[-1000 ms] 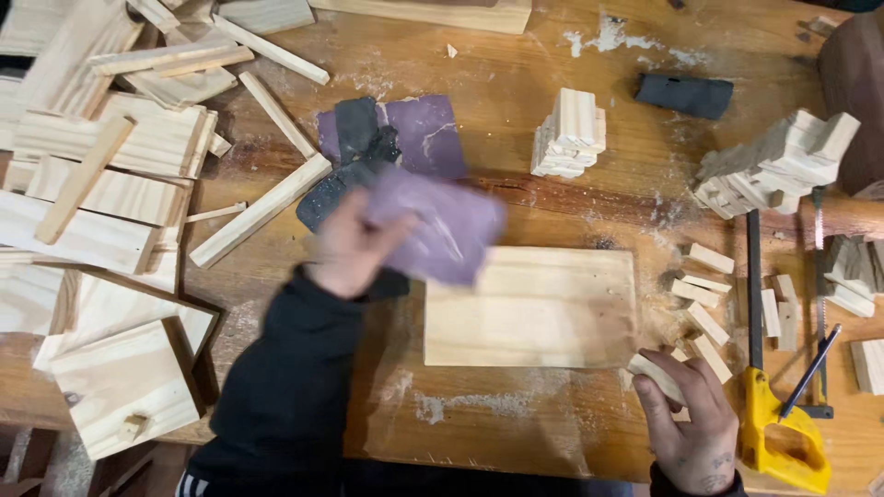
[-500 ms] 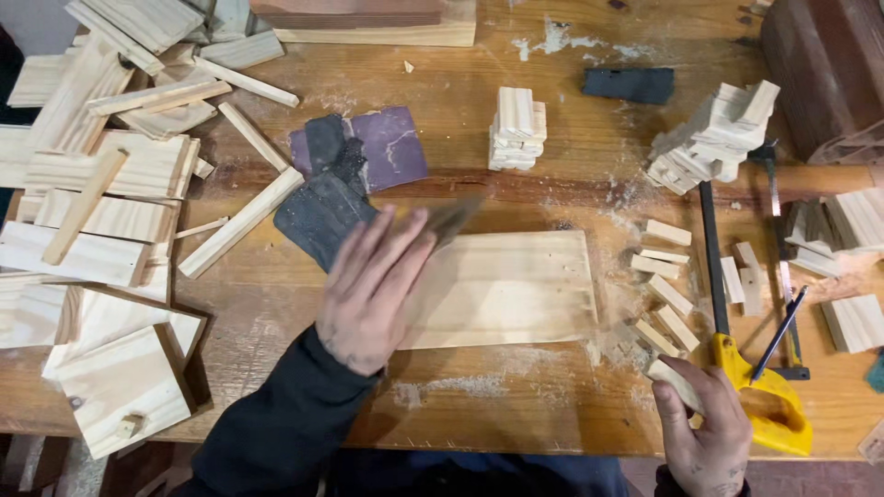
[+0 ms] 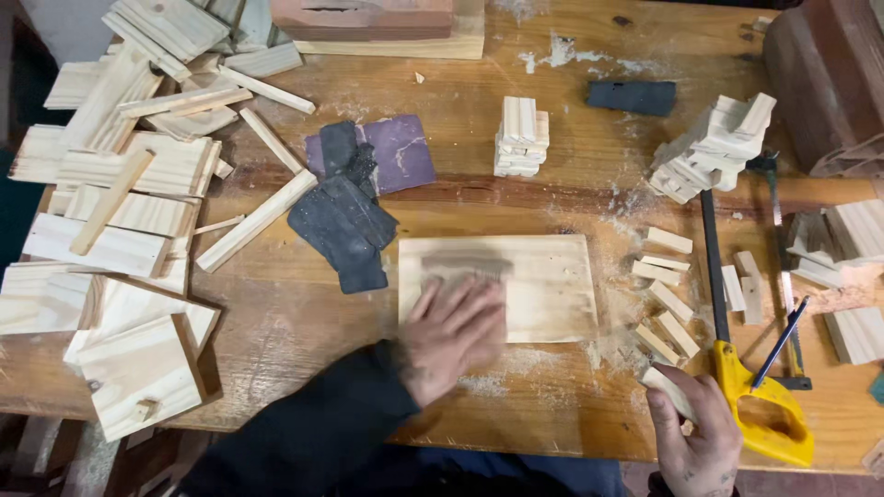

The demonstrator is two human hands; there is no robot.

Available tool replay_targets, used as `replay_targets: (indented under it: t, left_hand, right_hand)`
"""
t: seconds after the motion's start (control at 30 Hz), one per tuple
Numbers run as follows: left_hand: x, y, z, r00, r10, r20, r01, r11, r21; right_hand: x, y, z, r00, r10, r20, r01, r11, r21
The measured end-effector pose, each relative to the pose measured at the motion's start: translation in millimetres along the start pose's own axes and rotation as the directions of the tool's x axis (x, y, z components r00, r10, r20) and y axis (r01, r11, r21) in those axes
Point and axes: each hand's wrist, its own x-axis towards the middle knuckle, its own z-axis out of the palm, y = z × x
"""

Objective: The person sands wooden blocks using sandpaper and measures a wooden block with a ruler on a workbench.

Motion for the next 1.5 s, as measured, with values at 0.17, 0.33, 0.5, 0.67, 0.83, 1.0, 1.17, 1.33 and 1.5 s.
replay_targets:
  t: [0.17, 0.33, 0.5, 0.67, 0.83, 1.0, 1.17, 1.33, 1.5]
  left_hand:
    - [-11, -1, 23, 0.999, 0.051, -0.006, -0.051, 0.997, 0.055]
    - [4, 10, -21, 0.98, 0.021, -0.195, -0.072, 0.964, -0.257]
    - [18, -18, -40, 0.918, -0.341, -0.203, 0.107, 0.705, -0.702]
    - [22, -36, -14, 0.747, -0.665, 0.002, 0.234, 0.26, -0.937]
    - [15, -51, 23, 0.792, -0.567, -0.229, 0.313, 0.697, -0.645]
    - [25, -47, -8, 0.763, -0.535, -0.362, 0.297, 0.788, -0.539]
    - [38, -30, -29, 0.973, 0.023, -0.229, -0.127, 0.883, -0.453]
    - [44, -30, 5, 0.998, -0.066, 0.005, 0.065, 0.974, -0.216]
    - [67, -34, -19, 0.974, -0.187, -0.131, 0.091, 0.845, -0.528]
  right_hand:
    - [-1, 0, 3, 1.0, 0.013, 0.007, -0.013, 1.0, 0.021]
    - [2, -15, 5, 1.0, 0.025, -0.009, -0.025, 0.999, 0.02]
    - [8, -17, 13, 1.0, 0.01, 0.022, -0.01, 1.0, 0.015]
    - [14, -30, 15, 1.0, -0.027, 0.006, 0.027, 0.998, 0.064]
    - [7, -18, 33, 0.997, 0.071, 0.019, -0.073, 0.984, 0.165]
    - [18, -27, 56, 0.976, 0.189, 0.111, -0.219, 0.81, 0.544]
    - [63, -63, 70, 0.952, -0.036, 0.303, -0.255, 0.45, 0.856]
    - [102, -86, 94, 0.92, -0.032, 0.389, -0.361, 0.31, 0.879]
    - [122, -85, 110, 0.911, -0.053, 0.409, -0.361, 0.377, 0.853]
